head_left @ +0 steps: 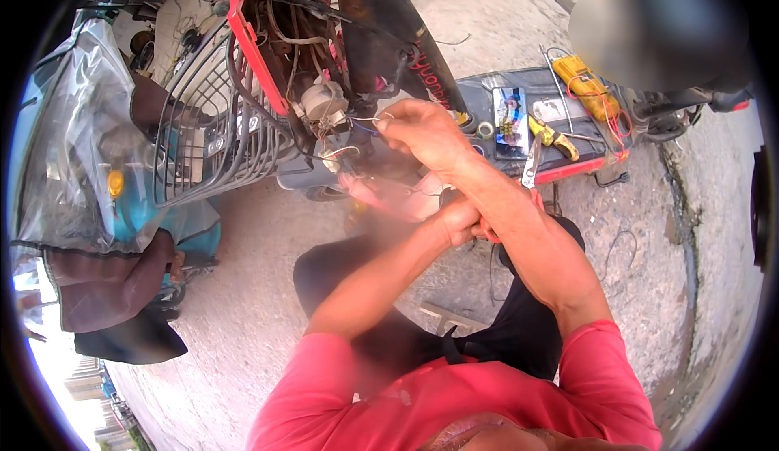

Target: The person twists wires together, strips a wire using scissors, and applies electrical tape to a wiring connection on a red electric bicycle.

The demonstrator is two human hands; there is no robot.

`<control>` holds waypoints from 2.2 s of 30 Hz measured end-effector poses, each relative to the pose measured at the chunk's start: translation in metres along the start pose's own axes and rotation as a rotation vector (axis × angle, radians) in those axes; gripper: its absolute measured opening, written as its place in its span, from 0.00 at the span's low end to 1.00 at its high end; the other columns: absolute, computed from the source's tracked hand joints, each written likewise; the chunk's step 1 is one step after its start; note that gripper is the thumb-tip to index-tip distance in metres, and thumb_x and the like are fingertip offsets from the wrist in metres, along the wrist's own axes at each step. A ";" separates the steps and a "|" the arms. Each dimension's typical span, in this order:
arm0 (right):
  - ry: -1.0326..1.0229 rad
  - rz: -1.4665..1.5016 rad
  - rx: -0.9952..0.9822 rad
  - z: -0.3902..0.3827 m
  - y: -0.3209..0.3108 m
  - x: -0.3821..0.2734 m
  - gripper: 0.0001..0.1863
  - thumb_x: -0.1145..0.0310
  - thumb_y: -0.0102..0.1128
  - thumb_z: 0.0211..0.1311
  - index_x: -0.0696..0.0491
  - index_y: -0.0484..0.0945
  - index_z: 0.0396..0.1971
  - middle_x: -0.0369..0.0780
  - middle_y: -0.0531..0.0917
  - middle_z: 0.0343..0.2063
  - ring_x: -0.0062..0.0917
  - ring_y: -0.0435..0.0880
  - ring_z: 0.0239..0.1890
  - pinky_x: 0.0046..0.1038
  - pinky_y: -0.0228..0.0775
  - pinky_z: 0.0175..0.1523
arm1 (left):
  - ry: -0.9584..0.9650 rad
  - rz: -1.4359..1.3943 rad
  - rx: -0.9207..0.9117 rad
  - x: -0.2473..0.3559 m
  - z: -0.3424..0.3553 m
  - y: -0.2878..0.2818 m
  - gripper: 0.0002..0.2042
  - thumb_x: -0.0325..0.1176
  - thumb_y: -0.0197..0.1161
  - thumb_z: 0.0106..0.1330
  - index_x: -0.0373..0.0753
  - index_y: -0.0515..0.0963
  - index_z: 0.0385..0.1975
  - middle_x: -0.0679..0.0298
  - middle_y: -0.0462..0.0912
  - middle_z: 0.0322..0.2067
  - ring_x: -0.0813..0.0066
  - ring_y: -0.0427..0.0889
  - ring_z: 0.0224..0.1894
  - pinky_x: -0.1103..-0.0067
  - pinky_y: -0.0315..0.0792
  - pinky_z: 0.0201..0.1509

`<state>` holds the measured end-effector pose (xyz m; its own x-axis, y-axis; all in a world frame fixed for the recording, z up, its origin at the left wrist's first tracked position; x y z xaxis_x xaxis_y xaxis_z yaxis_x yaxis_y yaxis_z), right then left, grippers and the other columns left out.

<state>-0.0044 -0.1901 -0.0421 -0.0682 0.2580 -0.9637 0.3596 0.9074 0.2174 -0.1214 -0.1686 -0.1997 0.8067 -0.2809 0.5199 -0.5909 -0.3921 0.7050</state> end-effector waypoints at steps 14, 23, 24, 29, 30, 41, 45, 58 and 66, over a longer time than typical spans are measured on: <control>0.001 0.032 -0.040 0.001 -0.001 0.002 0.10 0.67 0.68 0.62 0.56 0.84 0.40 0.31 0.83 0.28 0.13 0.77 0.29 0.19 0.67 0.34 | 0.266 0.825 -0.042 -0.006 -0.118 -0.017 0.14 0.41 0.62 0.68 0.35 0.80 0.41 0.68 0.80 0.32 0.79 0.77 0.35 0.78 0.72 0.42; 0.011 -0.018 -0.027 0.010 -0.013 0.006 0.10 0.67 0.68 0.63 0.54 0.84 0.40 0.30 0.82 0.28 0.13 0.78 0.30 0.19 0.68 0.36 | -0.073 0.728 -0.022 -0.014 -0.161 -0.031 0.16 0.38 0.60 0.69 0.34 0.80 0.49 0.67 0.83 0.38 0.82 0.77 0.39 0.78 0.71 0.46; 0.005 -0.023 -0.035 0.012 -0.013 0.007 0.09 0.67 0.68 0.63 0.54 0.84 0.40 0.30 0.82 0.28 0.13 0.78 0.30 0.19 0.68 0.36 | -0.074 0.738 -0.004 -0.016 -0.164 -0.035 0.16 0.38 0.60 0.69 0.34 0.80 0.51 0.67 0.83 0.39 0.82 0.77 0.40 0.78 0.71 0.47; 0.002 -0.096 -0.040 0.015 -0.015 0.006 0.09 0.68 0.67 0.63 0.54 0.84 0.40 0.30 0.82 0.28 0.13 0.77 0.29 0.18 0.69 0.36 | -0.020 0.553 0.051 -0.005 -0.189 -0.029 0.25 0.46 0.65 0.67 0.35 0.78 0.57 0.64 0.82 0.49 0.75 0.77 0.51 0.72 0.71 0.55; -0.003 -0.105 -0.041 0.015 -0.014 0.005 0.08 0.68 0.67 0.64 0.54 0.84 0.40 0.30 0.82 0.28 0.13 0.77 0.29 0.18 0.69 0.36 | 0.031 0.520 0.064 -0.002 -0.194 -0.032 0.25 0.47 0.65 0.67 0.35 0.78 0.55 0.62 0.81 0.50 0.73 0.77 0.52 0.70 0.71 0.55; 0.003 -0.124 -0.026 0.014 -0.015 0.005 0.10 0.67 0.67 0.64 0.55 0.84 0.41 0.30 0.82 0.28 0.13 0.77 0.30 0.19 0.68 0.36 | 0.631 0.296 0.098 0.072 -0.245 -0.036 0.31 0.65 0.56 0.69 0.38 0.75 0.24 0.48 0.74 0.51 0.54 0.79 0.48 0.60 0.71 0.53; 0.018 -0.094 -0.037 0.015 -0.019 0.009 0.10 0.66 0.68 0.64 0.54 0.83 0.42 0.30 0.81 0.30 0.13 0.77 0.30 0.19 0.69 0.37 | 0.746 0.244 0.076 0.087 -0.254 -0.063 0.29 0.58 0.57 0.70 0.31 0.77 0.27 0.47 0.73 0.59 0.50 0.74 0.56 0.56 0.64 0.63; 0.054 -0.023 -0.051 0.014 -0.019 0.007 0.09 0.67 0.68 0.64 0.54 0.82 0.40 0.29 0.81 0.30 0.13 0.78 0.30 0.18 0.70 0.35 | 0.993 0.822 0.304 0.116 -0.272 -0.048 0.30 0.56 0.52 0.74 0.32 0.77 0.21 0.45 0.75 0.57 0.57 0.76 0.53 0.63 0.72 0.54; 0.026 -0.009 -0.062 0.015 -0.020 0.006 0.09 0.67 0.68 0.65 0.54 0.83 0.41 0.30 0.81 0.30 0.13 0.77 0.29 0.18 0.69 0.34 | 1.029 0.911 0.335 0.119 -0.280 -0.042 0.29 0.55 0.51 0.75 0.33 0.77 0.22 0.47 0.78 0.52 0.60 0.76 0.48 0.66 0.71 0.50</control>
<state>0.0019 -0.2120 -0.0548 -0.0955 0.2576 -0.9615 0.3006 0.9283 0.2189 -0.0019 0.0596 -0.0322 -0.3014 0.1534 0.9411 -0.7480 -0.6501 -0.1336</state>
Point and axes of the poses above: each hand's wrist, its own z-axis towards the middle knuckle, its own y-axis out of the palm, x = y × z, the point moved 9 cm from there along z, towards the middle knuckle
